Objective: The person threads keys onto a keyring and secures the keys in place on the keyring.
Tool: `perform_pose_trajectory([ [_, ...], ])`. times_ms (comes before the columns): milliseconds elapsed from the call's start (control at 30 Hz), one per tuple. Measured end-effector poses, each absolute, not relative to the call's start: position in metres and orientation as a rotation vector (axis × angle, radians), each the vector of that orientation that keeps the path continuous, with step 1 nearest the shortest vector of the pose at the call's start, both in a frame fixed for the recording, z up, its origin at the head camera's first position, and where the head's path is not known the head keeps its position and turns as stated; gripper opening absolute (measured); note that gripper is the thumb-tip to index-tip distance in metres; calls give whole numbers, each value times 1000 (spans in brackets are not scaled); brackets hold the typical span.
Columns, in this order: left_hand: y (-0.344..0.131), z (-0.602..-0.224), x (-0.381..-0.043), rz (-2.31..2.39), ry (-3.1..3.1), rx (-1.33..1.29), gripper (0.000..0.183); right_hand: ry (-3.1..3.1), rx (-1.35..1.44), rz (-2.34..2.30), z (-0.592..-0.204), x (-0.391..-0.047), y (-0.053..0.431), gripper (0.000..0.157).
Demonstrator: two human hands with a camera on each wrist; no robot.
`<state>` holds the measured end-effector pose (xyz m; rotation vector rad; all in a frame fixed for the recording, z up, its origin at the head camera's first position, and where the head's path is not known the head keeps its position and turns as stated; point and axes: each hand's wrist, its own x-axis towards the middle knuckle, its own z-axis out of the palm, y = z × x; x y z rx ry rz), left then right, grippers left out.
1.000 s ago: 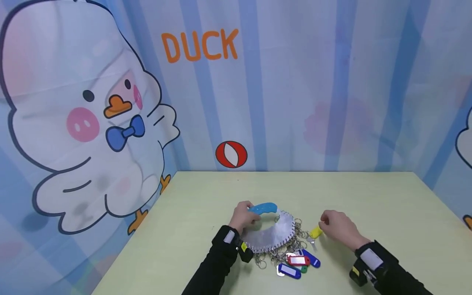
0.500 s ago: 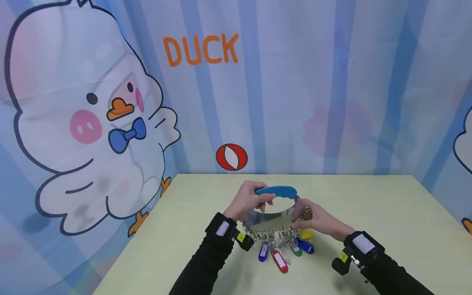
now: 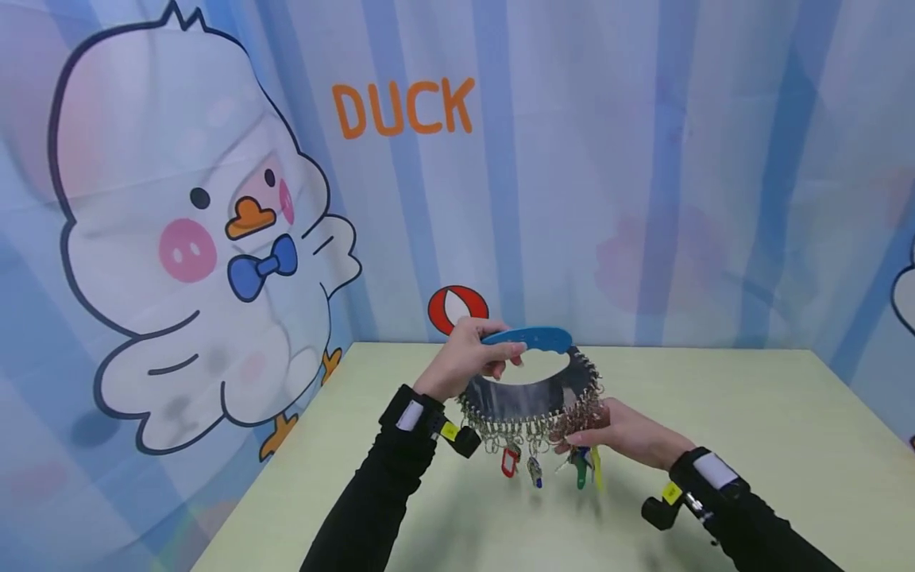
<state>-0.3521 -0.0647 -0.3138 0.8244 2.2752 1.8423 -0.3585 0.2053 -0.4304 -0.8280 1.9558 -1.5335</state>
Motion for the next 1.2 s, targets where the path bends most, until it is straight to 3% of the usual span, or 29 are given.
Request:
perform_pose_trajectory([
  [433,-72,-296,-353,1848,2277,806,10,2102,-846,-1566,-420,-357,208,39],
  [967,-81,-288,-355,1852,2342,789,18,2310,-765,-1587,-411,-360,204,23],
  [1200,-85,-287,-354,1868,2344,782,13,2234,-735,-1631,-417,-364,207,30],
])
